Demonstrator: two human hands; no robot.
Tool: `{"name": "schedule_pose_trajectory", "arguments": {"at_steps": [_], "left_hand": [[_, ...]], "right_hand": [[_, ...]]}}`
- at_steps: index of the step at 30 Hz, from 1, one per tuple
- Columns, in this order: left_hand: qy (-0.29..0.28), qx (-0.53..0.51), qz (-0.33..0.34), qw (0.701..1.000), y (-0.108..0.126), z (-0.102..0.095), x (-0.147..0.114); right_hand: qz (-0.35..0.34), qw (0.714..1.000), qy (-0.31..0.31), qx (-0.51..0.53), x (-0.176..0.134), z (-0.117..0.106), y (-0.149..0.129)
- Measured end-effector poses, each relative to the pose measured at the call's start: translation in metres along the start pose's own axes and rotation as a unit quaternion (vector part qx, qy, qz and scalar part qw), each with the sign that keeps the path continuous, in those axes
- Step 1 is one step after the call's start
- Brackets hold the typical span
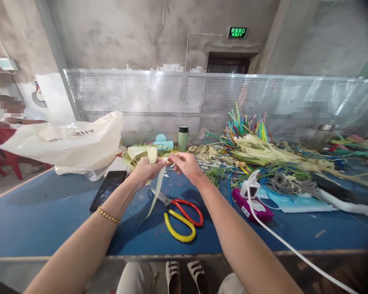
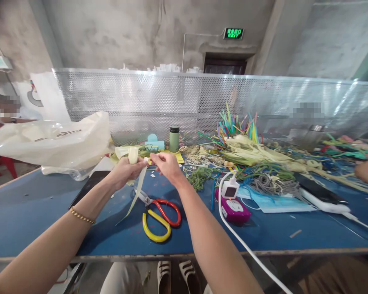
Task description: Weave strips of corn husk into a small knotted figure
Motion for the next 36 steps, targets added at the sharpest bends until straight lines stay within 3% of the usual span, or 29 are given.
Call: {"name": "schedule_pose_trajectory", "arguments": {"at_steps": [4, 9, 12, 20, 31, 36], "left_hand": [[-0.003, 0.001, -0.006, 1.0, -0.002, 0.004, -0.001], [-0.089, -0.052, 0.006, 0.995, 0.004, 0.009, -0.002], [-0.11, -0.068, 0.022, 0.991, 0.007, 0.01, -0.004], [-0.187, 0.062, -0.001, 0.98, -0.002, 0.026, -0.012], [-0.24, 0.098, 0.012, 0.966, 0.006, 0.033, -0.019], [-0.235, 0.085, 0.008, 0.968, 0.003, 0.032, -0.018]], "right_hand": [[-0.045, 0.999, -0.007, -0.008, -0.008, 0.013, -0.019], [-0.055, 0.998, 0.011, 0.008, -0.013, 0.0, -0.02], [-0.044, 0.999, -0.001, 0.031, -0.018, -0.007, -0.02], [-0.044, 0.992, -0.007, 0.121, -0.023, -0.001, -0.033], [-0.011, 0.987, 0.025, 0.158, -0.023, 0.002, -0.029], [-0.031, 0.99, 0.031, 0.135, -0.023, 0.001, -0.032]]}}
Point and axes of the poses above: each hand's wrist, its own x-axis towards the middle knuckle, its own z-axis out of the palm, y = z × x, the point moved 5 cm from there along x, towards the middle knuckle, and after that the axes turned 3 degrees about z, right-handed, at the moved point
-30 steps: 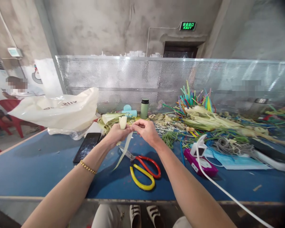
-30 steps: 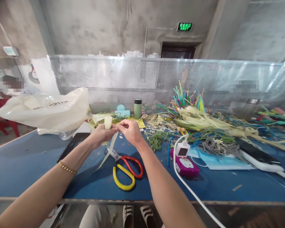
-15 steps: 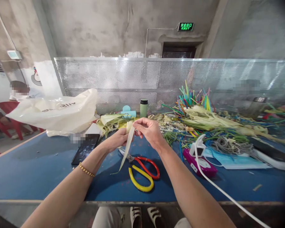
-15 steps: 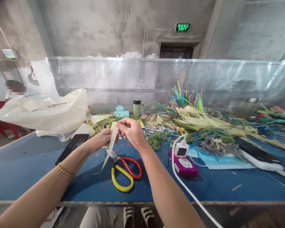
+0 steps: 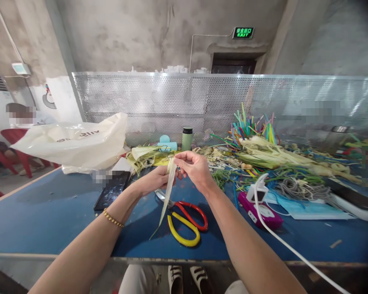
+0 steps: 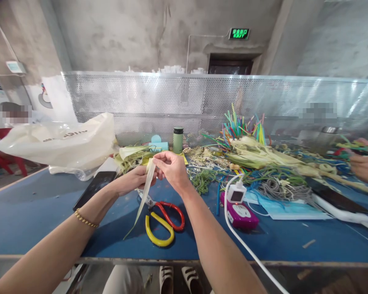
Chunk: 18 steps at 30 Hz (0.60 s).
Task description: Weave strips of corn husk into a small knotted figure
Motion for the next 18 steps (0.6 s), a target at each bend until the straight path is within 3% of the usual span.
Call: {"name": "schedule_pose_trajectory", "arguments": {"at_steps": [18], "left_hand": [[0.014, -0.035, -0.011, 0.999, 0.0022, -0.0006, -0.0008]], "right_hand": [[-0.028, 0.999, -0.023, -0.036, -0.0028, 0.0036, -0.005]]}}
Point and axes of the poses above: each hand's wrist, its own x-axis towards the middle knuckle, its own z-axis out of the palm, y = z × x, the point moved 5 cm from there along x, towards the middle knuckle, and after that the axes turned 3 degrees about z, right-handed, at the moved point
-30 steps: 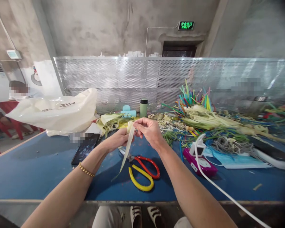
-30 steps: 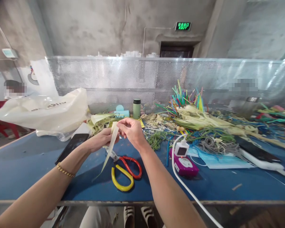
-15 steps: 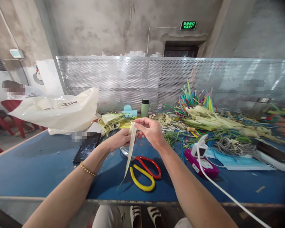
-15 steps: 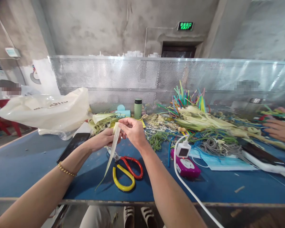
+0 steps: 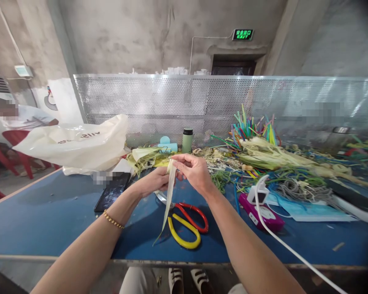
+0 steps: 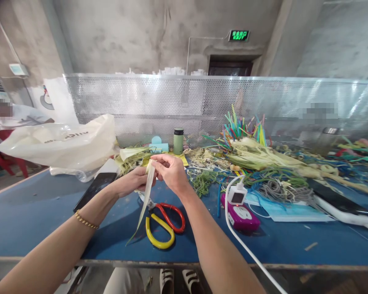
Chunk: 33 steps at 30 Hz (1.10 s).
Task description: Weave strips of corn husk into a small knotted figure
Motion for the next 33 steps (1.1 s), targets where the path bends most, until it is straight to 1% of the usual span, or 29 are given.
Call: {"name": "schedule_pose_trajectory", "arguments": {"at_steps": [11, 16, 19, 23, 24, 26, 28, 30, 33], "left_hand": [[0.01, -0.013, -0.006, 1.0, -0.001, -0.001, 0.0], [0.013, -0.015, -0.003, 1.0, -0.002, -0.002, 0.0], [0.01, -0.034, 0.004, 0.999, -0.005, -0.004, 0.002], [0.008, -0.086, 0.005, 0.996, -0.007, -0.006, 0.002], [0.005, -0.1, 0.008, 0.995, -0.007, -0.006, 0.003], [0.008, -0.128, 0.017, 0.992, -0.004, -0.007, 0.003], [0.027, -0.159, 0.023, 0.987, -0.001, -0.009, 0.004], [0.04, -0.186, 0.021, 0.981, 0.001, -0.01, 0.005], [0.063, -0.189, 0.029, 0.98, 0.0, -0.012, 0.006]], "right_hand": [[0.003, 1.0, 0.012, 0.0, 0.0, -0.001, 0.004], [-0.003, 1.0, 0.006, -0.003, -0.001, 0.001, 0.002], [-0.023, 1.0, 0.004, -0.002, -0.001, 0.0, 0.0], [-0.071, 0.997, 0.027, -0.036, -0.001, -0.005, -0.003], [-0.07, 0.996, 0.03, -0.044, -0.001, -0.006, -0.003], [-0.048, 0.997, 0.03, -0.047, -0.001, -0.007, 0.0], [-0.021, 0.998, 0.032, -0.04, 0.0, -0.007, 0.001], [-0.01, 0.999, 0.038, -0.034, 0.0, -0.007, 0.001], [-0.003, 0.999, 0.037, -0.016, 0.0, -0.006, -0.001]]}}
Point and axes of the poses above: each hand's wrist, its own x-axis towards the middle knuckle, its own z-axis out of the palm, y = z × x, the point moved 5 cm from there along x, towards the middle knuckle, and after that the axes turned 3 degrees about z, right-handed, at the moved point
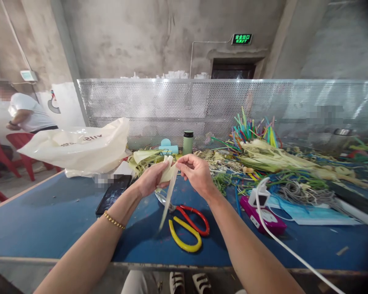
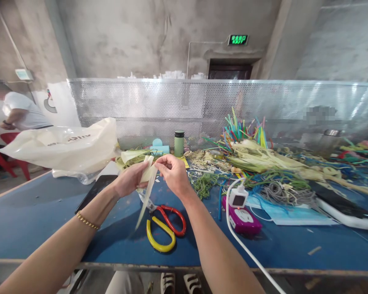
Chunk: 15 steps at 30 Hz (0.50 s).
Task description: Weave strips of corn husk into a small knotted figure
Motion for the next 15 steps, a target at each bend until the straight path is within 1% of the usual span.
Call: {"name": "schedule_pose_trajectory", "arguments": {"at_steps": [3, 6, 8, 10, 13, 15], "left_hand": [[0.04, 0.037, 0.023, 0.998, -0.003, -0.007, 0.001], [0.049, 0.096, 0.028, 0.994, -0.006, -0.012, 0.001], [0.038, 0.127, 0.031, 0.991, -0.007, -0.012, 0.0], [0.013, 0.135, 0.027, 0.99, -0.006, -0.009, -0.001], [-0.036, 0.114, 0.003, 0.993, -0.006, -0.002, -0.004], [-0.055, 0.1, -0.007, 0.993, -0.005, 0.002, -0.005]], "right_hand": [[0.009, 0.999, -0.01, 0.036, 0.0, -0.001, -0.002], [0.018, 0.997, -0.04, 0.069, -0.001, -0.001, -0.003], [0.022, 0.996, -0.045, 0.068, 0.0, -0.001, -0.003], [0.026, 0.998, -0.027, 0.048, 0.001, -0.002, -0.001], [0.033, 0.999, -0.01, 0.02, 0.002, -0.003, 0.002], [0.034, 0.999, -0.01, 0.02, 0.002, -0.002, 0.004]]}}
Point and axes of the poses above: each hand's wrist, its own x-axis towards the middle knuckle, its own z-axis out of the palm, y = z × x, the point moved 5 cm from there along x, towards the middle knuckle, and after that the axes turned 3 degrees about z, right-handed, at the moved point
